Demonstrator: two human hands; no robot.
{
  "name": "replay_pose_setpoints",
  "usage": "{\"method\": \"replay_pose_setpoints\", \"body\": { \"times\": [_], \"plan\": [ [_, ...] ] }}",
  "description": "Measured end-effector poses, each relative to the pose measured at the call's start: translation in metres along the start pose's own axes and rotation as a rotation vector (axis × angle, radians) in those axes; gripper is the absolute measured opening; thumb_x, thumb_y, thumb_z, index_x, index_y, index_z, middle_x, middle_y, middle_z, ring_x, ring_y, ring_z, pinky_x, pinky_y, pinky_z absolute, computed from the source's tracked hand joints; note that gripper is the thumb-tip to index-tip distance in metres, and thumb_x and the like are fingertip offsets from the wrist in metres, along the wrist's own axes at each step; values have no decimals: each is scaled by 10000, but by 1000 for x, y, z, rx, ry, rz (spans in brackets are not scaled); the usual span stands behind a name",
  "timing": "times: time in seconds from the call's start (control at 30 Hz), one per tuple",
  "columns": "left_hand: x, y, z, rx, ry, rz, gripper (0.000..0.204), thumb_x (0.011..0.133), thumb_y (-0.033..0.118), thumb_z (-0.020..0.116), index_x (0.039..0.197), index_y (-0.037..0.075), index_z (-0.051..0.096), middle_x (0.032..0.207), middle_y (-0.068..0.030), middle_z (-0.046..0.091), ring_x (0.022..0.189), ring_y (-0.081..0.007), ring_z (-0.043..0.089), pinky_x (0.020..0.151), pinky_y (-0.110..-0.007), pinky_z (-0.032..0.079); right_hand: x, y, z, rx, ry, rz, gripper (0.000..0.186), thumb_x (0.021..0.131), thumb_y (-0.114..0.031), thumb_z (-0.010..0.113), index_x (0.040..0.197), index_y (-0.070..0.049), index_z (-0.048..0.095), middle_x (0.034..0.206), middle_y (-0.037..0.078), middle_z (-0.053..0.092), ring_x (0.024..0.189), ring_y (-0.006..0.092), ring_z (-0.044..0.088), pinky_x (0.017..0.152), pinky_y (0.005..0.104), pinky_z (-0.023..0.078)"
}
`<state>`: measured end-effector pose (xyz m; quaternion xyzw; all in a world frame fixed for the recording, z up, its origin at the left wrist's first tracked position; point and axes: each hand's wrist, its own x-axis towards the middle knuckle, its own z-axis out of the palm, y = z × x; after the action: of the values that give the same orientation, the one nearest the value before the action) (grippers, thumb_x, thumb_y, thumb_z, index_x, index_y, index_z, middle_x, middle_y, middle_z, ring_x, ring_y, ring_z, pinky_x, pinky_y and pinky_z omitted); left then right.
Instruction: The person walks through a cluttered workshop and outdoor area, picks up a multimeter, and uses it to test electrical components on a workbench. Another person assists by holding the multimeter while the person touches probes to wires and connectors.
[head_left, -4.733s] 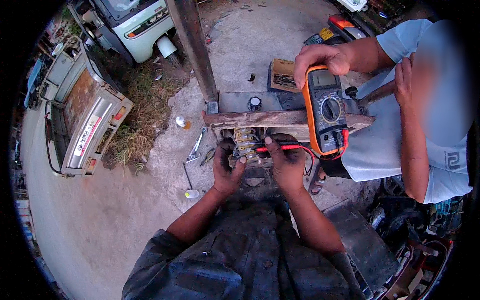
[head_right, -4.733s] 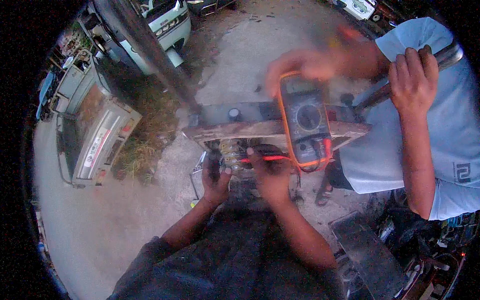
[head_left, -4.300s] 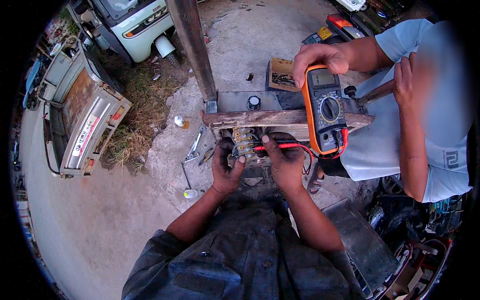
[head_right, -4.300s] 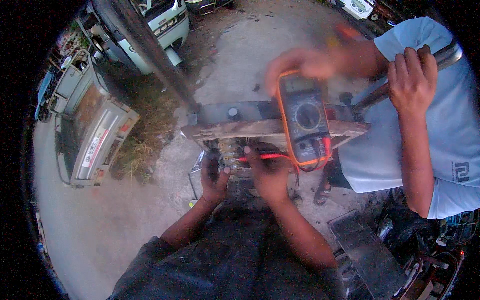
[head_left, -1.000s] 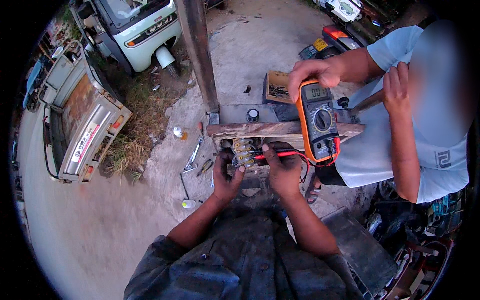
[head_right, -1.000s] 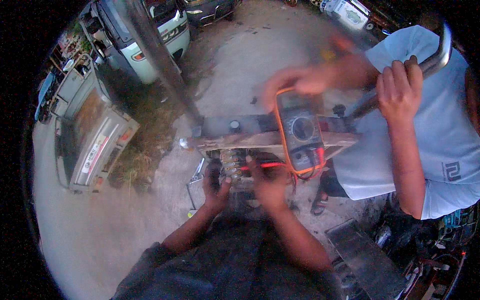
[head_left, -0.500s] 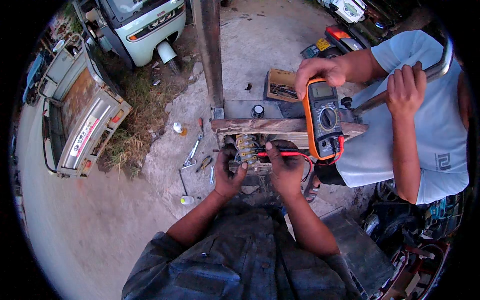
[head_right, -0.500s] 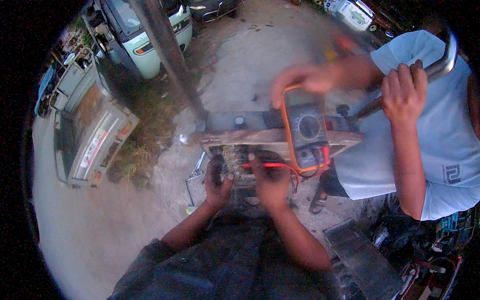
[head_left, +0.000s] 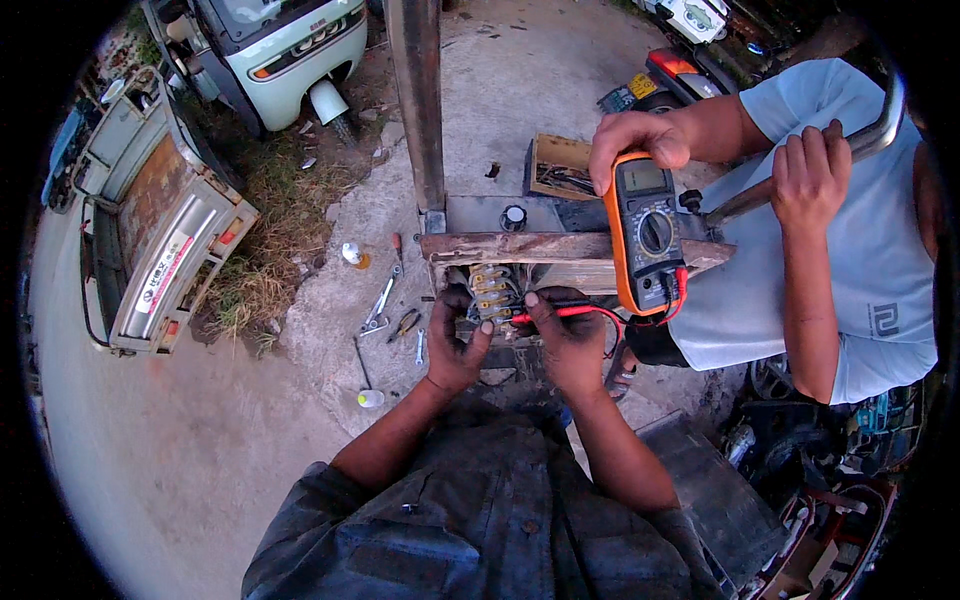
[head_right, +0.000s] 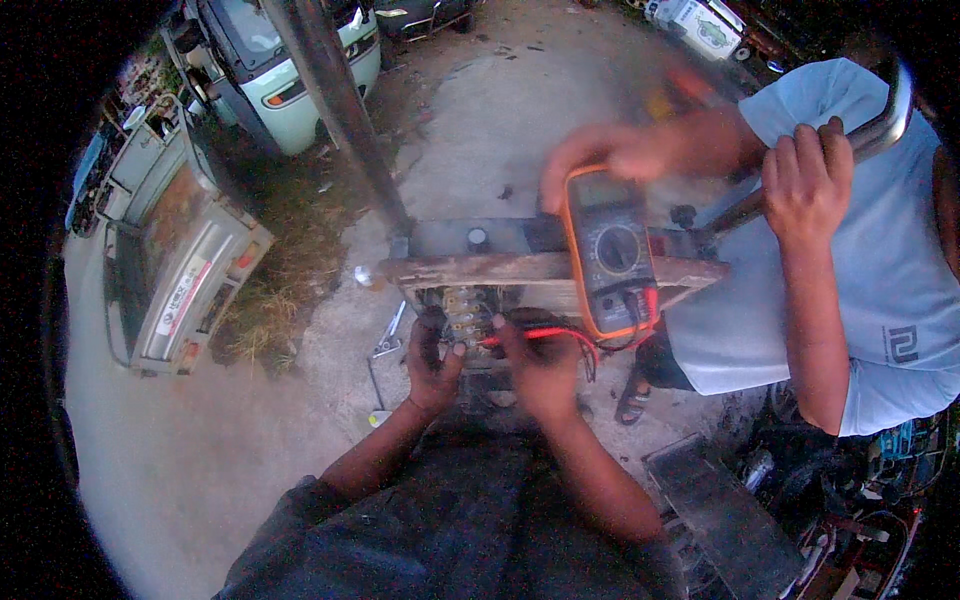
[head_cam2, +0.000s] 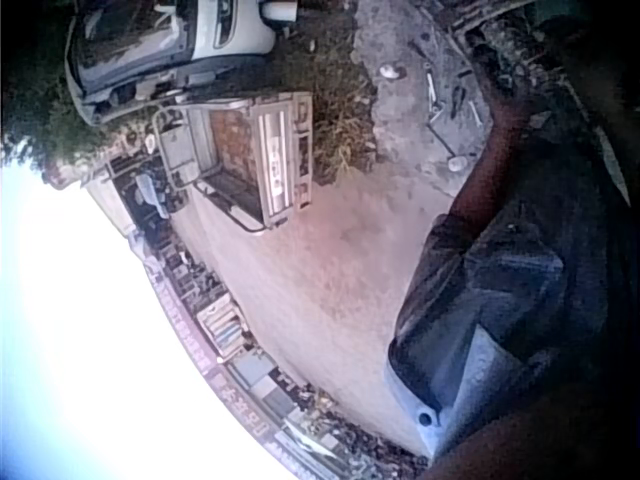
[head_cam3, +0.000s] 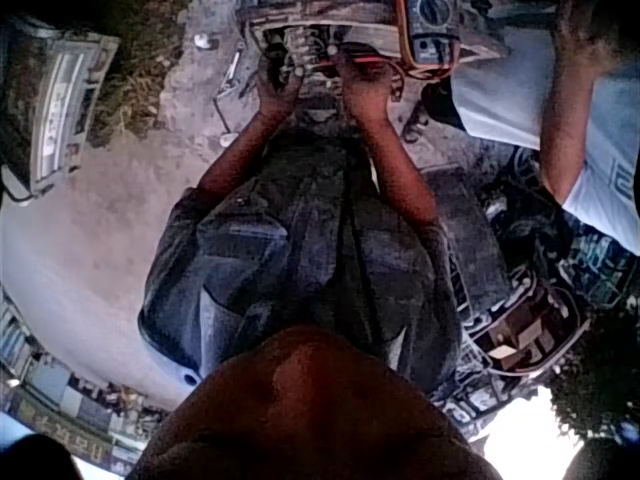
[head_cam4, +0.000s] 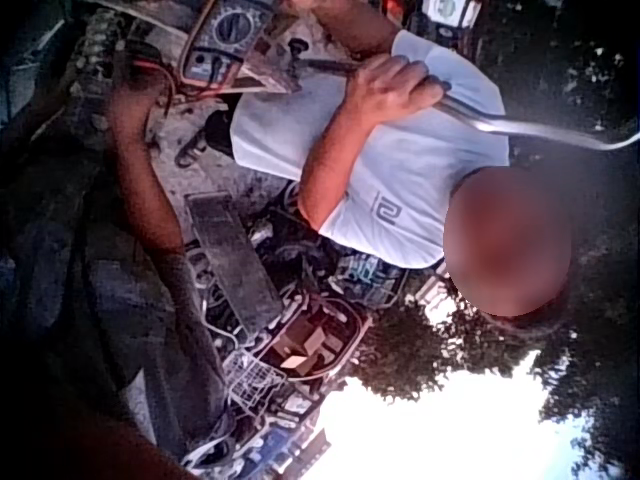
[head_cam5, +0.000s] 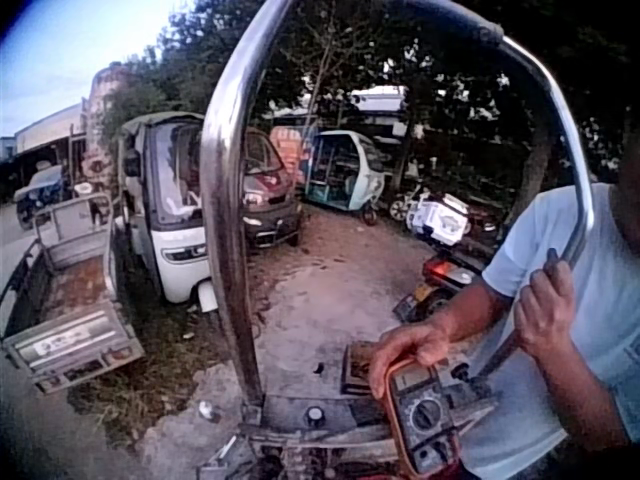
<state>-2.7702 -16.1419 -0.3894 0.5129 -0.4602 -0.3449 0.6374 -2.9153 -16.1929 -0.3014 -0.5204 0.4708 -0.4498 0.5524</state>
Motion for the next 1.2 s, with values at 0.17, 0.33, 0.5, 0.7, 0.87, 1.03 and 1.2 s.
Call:
{"method": "replay_pose_setpoints", "body": {
  "times": [0.17,0.33,0.5,0.7,0.87,1.03,1.2],
  "plan": [
    [1,-1,0,-7,13,16,553,849,184,635,1299,-24,392,1271,-138,474,1207,-244,443,1044,-375,322,1,5,0,-1,1,-17,144,881,-102,674,918,20,606,804,54,644,715,114,621,655,263,516],
    [2,-9,-3,87,-15,60,523,854,155,618,1288,-30,393,1263,-141,472,1195,-253,452,1040,-382,328,-2,3,4,50,14,-55,114,875,-72,674,909,8,599,799,49,638,723,103,608,662,248,497],
    [0,-7,2,64,36,66,507,861,128,602,1294,-29,389,1275,-146,463,1202,-262,448,1041,-391,327,-4,2,6,43,22,-70,106,868,-67,680,908,-2,607,828,42,642,750,107,600,683,262,487],
    [1,-4,1,57,3,76,508,856,153,619,1283,-14,400,1256,-140,470,1193,-252,445,1033,-383,332,-5,5,3,52,-9,-45,134,856,-79,693,934,-10,608,878,40,640,823,130,592,744,290,483],
    [4,-1,0,64,-4,65,480,856,182,624,1251,-2,423,1243,-134,476,1180,-245,450,1024,-376,339,-5,8,5,66,0,-61,158,853,-79,696,957,-15,597,898,45,632,831,133,586,739,287,480],
    [4,3,1,0,6,38,472,853,200,632,1232,-1,435,1232,-126,481,1167,-242,456,1013,-373,346,-6,3,4,75,-2,-1,182,852,-103,707,975,-20,601,905,38,635,844,129,587,737,284,480],
    [4,0,-1,72,5,70,496,850,207,635,1248,-4,428,1232,-126,490,1166,-242,463,1012,-371,349,-6,4,4,124,21,-9,195,861,-122,704,1002,-21,615,933,35,643,864,127,593,752,274,482]
  ]
}}
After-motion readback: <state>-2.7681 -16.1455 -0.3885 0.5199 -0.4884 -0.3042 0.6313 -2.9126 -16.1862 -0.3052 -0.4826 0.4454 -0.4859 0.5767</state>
